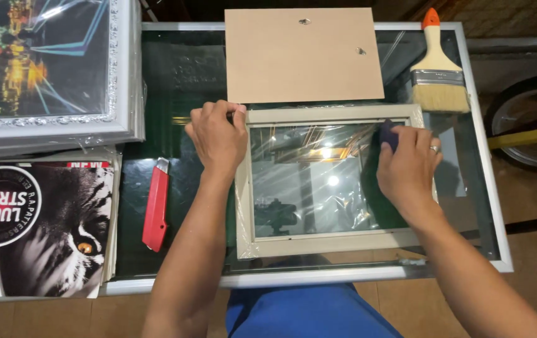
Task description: Cleaning the glass of a picture frame using a brush and a cleaning cloth.
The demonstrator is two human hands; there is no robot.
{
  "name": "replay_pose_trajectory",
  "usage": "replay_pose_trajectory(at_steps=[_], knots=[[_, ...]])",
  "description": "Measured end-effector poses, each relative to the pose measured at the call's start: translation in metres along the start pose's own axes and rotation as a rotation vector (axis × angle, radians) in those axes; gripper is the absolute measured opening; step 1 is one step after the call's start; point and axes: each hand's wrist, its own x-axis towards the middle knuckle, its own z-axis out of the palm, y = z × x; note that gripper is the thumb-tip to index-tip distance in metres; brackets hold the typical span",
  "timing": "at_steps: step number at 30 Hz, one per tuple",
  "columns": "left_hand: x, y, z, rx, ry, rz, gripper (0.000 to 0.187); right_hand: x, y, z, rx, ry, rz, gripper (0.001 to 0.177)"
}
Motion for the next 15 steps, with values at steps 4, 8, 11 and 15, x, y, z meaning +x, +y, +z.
replay_pose_trajectory(at_steps=[4, 8, 11, 15], knots=[[0.001, -0.003, 0.003, -0.003, 0.028, 0.000, 0.014, 0.006, -0.074, 0.009, 0.056, 0.079, -0.237, 0.037], [0.002, -0.009, 0.008, 0.004, 0.028, 0.004, 0.014, 0.012, -0.169, 0.012, 0.346, -0.082, -0.562, 0.029], [0.002, -0.011, 0.009, 0.016, 0.020, -0.003, 0.014, 0.029, -0.191, 0.034, 0.381, -0.073, -0.631, 0.025], [0.005, -0.008, 0.007, 0.002, -0.011, -0.021, 0.014, 0.025, -0.178, 0.006, 0.384, -0.190, -0.763, 0.014]])
